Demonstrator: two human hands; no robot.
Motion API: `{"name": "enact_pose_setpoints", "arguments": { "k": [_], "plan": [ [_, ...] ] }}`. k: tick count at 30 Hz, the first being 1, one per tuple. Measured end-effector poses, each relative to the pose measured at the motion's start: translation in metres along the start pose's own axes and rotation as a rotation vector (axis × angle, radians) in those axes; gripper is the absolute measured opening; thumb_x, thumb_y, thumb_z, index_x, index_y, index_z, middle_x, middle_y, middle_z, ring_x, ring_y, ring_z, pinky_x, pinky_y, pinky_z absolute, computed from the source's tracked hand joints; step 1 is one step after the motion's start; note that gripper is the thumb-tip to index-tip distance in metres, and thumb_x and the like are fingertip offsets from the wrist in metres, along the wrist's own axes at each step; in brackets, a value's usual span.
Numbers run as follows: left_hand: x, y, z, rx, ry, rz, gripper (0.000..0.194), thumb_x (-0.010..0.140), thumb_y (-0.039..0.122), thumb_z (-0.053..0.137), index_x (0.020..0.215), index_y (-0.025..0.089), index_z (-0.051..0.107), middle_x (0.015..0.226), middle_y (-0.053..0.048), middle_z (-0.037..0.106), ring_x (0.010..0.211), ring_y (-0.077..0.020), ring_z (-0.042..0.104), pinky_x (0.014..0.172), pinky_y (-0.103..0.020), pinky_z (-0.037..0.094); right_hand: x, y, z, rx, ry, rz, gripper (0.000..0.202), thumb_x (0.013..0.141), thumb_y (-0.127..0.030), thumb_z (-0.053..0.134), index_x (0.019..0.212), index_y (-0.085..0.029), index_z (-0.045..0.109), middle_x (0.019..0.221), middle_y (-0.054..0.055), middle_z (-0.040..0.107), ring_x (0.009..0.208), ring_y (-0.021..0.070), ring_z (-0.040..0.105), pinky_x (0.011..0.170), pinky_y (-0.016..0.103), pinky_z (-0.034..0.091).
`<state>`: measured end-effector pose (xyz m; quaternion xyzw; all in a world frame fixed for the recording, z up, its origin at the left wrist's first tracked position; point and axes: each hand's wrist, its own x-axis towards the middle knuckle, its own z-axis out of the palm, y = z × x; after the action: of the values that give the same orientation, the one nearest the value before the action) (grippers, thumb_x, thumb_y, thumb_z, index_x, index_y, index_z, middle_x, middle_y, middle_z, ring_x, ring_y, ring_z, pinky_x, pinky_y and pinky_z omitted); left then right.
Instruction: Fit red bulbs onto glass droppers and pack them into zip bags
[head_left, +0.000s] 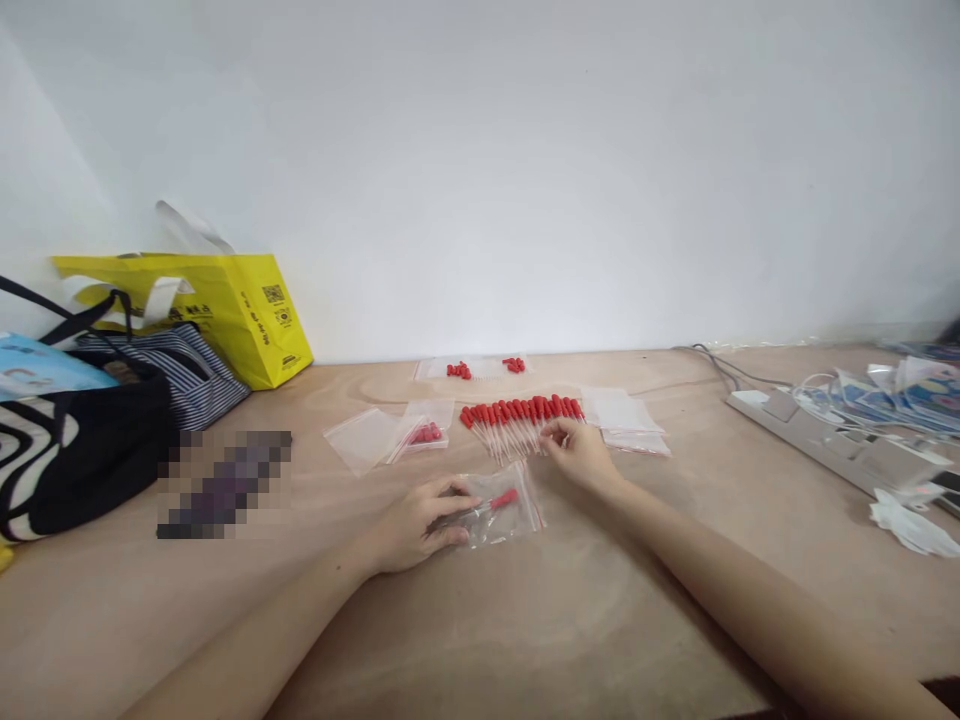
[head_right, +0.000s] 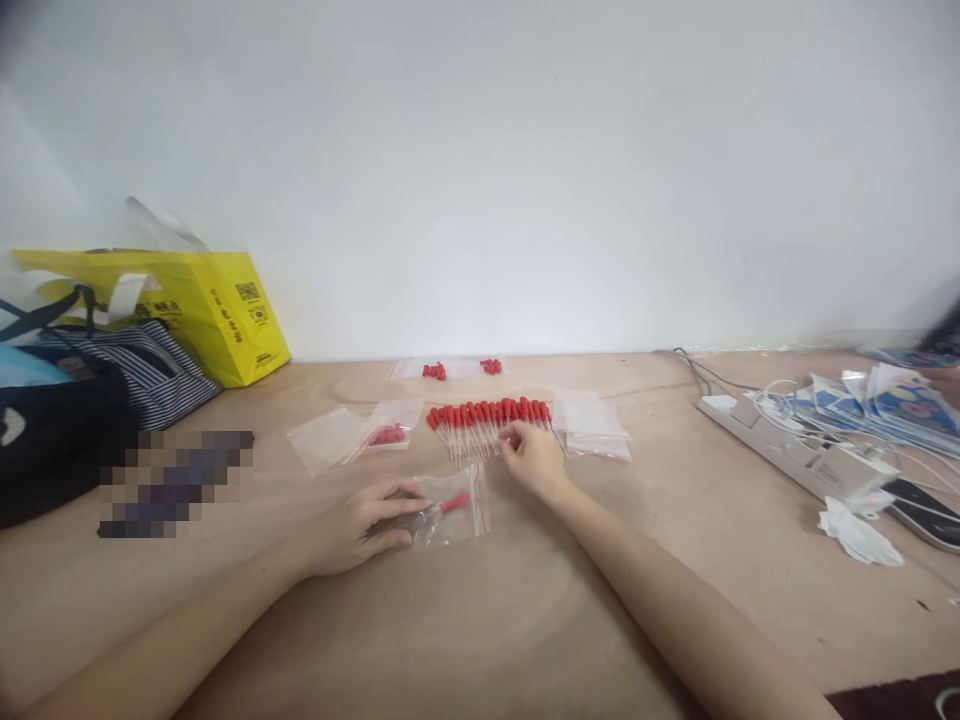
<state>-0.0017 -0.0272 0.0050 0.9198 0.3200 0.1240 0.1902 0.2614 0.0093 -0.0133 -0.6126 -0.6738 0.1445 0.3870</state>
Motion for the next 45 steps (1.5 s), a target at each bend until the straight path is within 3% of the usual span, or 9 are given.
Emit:
{"name": "enact_pose_setpoints", "arguments": {
  "k": [4, 8, 18, 25, 29, 33, 34, 37, 45],
  "plan": [
    [-0.002, 0.002, 0.005, -0.040, 0.029, -0.073, 0.036, 0.085, 0.033, 0.043, 0.119, 0.027, 0.046, 0.123, -0.004, 0.045, 0.112, -0.0191, 0.043, 0.095, -0.034, 0.034, 0.039, 0.003, -0.002, -0.353, 0.090, 0.142, 0.024, 0.076, -0.034, 0.046, 0.087, -0.022, 0.064, 0.088, 0.005, 0.061, 0.080, 0.0177, 0.056, 0.066, 0.027, 0.039],
    [-0.001, 0.003, 0.009, -0.035, 0.006, -0.112, 0.043, 0.082, 0.038, 0.047, 0.123, 0.027, 0.042, 0.131, -0.004, 0.039, 0.120, -0.0217, 0.035, 0.099, -0.038, 0.030, 0.062, 0.002, 0.010, -0.452, 0.090, 0.221, 0.032, 0.078, -0.042, 0.044, 0.087, -0.020, 0.066, 0.099, 0.010, 0.056, 0.087, 0.0212, 0.055, 0.071, 0.030, 0.039],
    [0.001, 0.005, 0.010, -0.045, 0.033, -0.095, 0.048, 0.080, 0.041, 0.049, 0.123, 0.022, 0.042, 0.129, -0.005, 0.043, 0.121, -0.0200, 0.036, 0.100, -0.037, 0.031, 0.078, 0.004, 0.026, -0.323, 0.185, 0.302, 0.025, 0.073, -0.028, 0.049, 0.084, -0.015, 0.067, 0.101, 0.014, 0.052, 0.092, 0.0243, 0.053, 0.077, 0.034, 0.039],
    [0.001, 0.004, 0.010, -0.052, 0.039, -0.099, 0.048, 0.080, 0.040, 0.050, 0.124, 0.022, 0.042, 0.131, -0.005, 0.042, 0.121, -0.0196, 0.035, 0.100, -0.037, 0.030, 0.078, 0.009, 0.020, -0.013, 0.315, 0.323, 0.024, 0.073, -0.032, 0.047, 0.084, -0.014, 0.060, 0.091, 0.012, 0.058, 0.089, 0.0233, 0.055, 0.077, 0.035, 0.041],
    [0.000, 0.005, 0.010, -0.054, 0.041, -0.105, 0.048, 0.080, 0.041, 0.049, 0.123, 0.023, 0.042, 0.131, -0.004, 0.042, 0.120, -0.0200, 0.036, 0.100, -0.037, 0.030, 0.064, 0.013, 0.004, 0.249, 0.347, 0.295, 0.027, 0.077, -0.036, 0.041, 0.091, -0.015, 0.051, 0.077, 0.006, 0.062, 0.069, 0.0154, 0.058, 0.063, 0.027, 0.045],
    [0.000, 0.006, 0.009, -0.059, 0.046, -0.107, 0.047, 0.079, 0.041, 0.050, 0.123, 0.025, 0.042, 0.130, -0.004, 0.043, 0.119, -0.0208, 0.037, 0.099, -0.039, 0.031, 0.025, 0.016, -0.008, 0.457, 0.335, 0.297, 0.023, 0.077, -0.040, 0.039, 0.081, -0.018, 0.046, 0.066, 0.002, 0.060, 0.049, 0.0106, 0.052, 0.046, 0.023, 0.043],
    [0.000, 0.006, 0.009, -0.060, 0.049, -0.105, 0.047, 0.080, 0.041, 0.050, 0.123, 0.025, 0.042, 0.130, -0.003, 0.043, 0.119, -0.0209, 0.037, 0.099, -0.039, 0.031, 0.014, 0.016, -0.009, 0.617, 0.326, 0.316, 0.022, 0.074, -0.041, 0.045, 0.078, -0.019, 0.045, 0.065, 0.001, 0.059, 0.046, 0.0096, 0.050, 0.043, 0.022, 0.041],
    [0.001, 0.005, 0.009, -0.054, 0.050, -0.110, 0.047, 0.080, 0.041, 0.049, 0.124, 0.025, 0.041, 0.130, -0.003, 0.042, 0.120, -0.0210, 0.037, 0.099, -0.040, 0.031, -0.015, 0.012, -0.005, 0.884, 0.259, 0.358, 0.025, 0.069, -0.043, 0.054, 0.073, -0.020, 0.044, 0.065, 0.000, 0.057, 0.046, 0.0082, 0.049, 0.041, 0.020, 0.040],
    [0.000, 0.007, 0.009, -0.031, 0.038, -0.122, 0.049, 0.080, 0.043, 0.047, 0.125, 0.023, 0.040, 0.133, -0.005, 0.039, 0.121, -0.0207, 0.035, 0.100, -0.038, 0.030, -0.044, -0.005, 0.005, 1.079, 0.066, 0.396, 0.031, 0.064, -0.044, 0.062, 0.074, -0.020, 0.045, 0.070, 0.001, 0.059, 0.056, 0.0125, 0.057, 0.051, 0.025, 0.046]
  ]
}}
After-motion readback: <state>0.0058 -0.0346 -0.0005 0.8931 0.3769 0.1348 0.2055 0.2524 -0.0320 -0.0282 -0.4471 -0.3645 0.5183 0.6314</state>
